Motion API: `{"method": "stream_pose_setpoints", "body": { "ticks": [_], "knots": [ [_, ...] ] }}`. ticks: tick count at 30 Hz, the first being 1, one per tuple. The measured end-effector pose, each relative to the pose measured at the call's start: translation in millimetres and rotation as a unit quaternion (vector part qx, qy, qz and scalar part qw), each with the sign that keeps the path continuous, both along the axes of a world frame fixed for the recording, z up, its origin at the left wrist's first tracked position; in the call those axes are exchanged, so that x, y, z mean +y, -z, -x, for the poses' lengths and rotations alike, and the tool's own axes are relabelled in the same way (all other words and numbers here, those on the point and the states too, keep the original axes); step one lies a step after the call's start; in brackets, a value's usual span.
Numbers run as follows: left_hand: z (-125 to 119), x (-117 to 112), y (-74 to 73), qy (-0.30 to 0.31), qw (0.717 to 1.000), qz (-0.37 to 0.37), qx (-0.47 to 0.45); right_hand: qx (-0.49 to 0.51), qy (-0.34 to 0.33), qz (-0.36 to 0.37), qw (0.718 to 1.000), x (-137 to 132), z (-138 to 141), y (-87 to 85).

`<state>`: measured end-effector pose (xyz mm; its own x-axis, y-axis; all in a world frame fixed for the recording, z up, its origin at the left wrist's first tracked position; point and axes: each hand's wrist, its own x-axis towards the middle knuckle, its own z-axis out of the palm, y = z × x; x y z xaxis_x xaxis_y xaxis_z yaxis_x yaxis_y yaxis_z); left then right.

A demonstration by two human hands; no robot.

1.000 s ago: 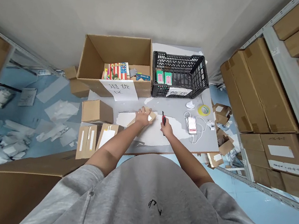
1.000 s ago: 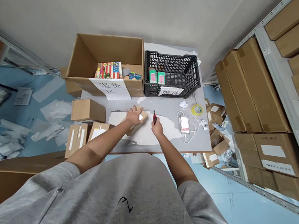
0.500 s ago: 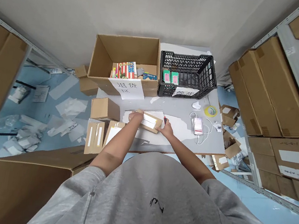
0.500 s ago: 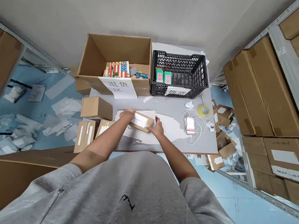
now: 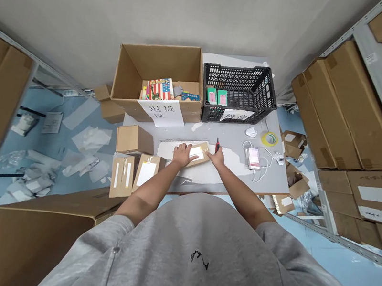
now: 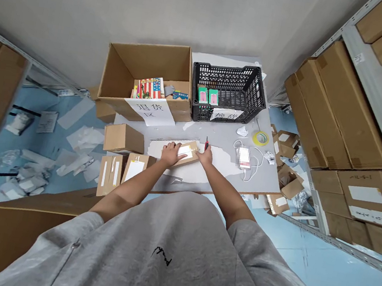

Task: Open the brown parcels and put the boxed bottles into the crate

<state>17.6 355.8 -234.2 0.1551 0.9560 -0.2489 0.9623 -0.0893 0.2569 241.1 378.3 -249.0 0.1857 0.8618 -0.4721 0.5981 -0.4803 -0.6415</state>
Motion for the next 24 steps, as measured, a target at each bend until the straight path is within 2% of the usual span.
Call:
{"method": "stream_pose_setpoints", "body": {
  "ticks": [4,9,12,16,20,24],
  "knots": [
    [0.3,-6.2,1.5,0.009,1.000,-0.029,0.000,0.030,-0.017,0.008,0.999,-9.2,-0.3,4.2],
    [-12.7,5.0,5.8,0.070,0.997,-0.037,-0.016,0.073,0.063,0.092,0.991,-16.0,1.7,8.9],
    [-24.3,12.1,6.2,0.076,0.997,-0.019,-0.004,0.079,0.091,0.104,0.987,-10.8,5.6,8.2],
    [-33.1,13.6,3.6,0.099,0.995,-0.023,0.019,0.073,0.094,0.080,0.990,-7.1,9.3,1.1],
    [-36.6,11.1,2.4,0.139,0.989,-0.047,0.011,0.103,0.096,0.016,0.990,-19.4,6.7,-11.0],
    [-42.7,11.9,5.0,0.121,0.991,-0.051,0.017,0.211,0.130,0.051,0.968,-42.4,7.1,-23.7]
  ]
}}
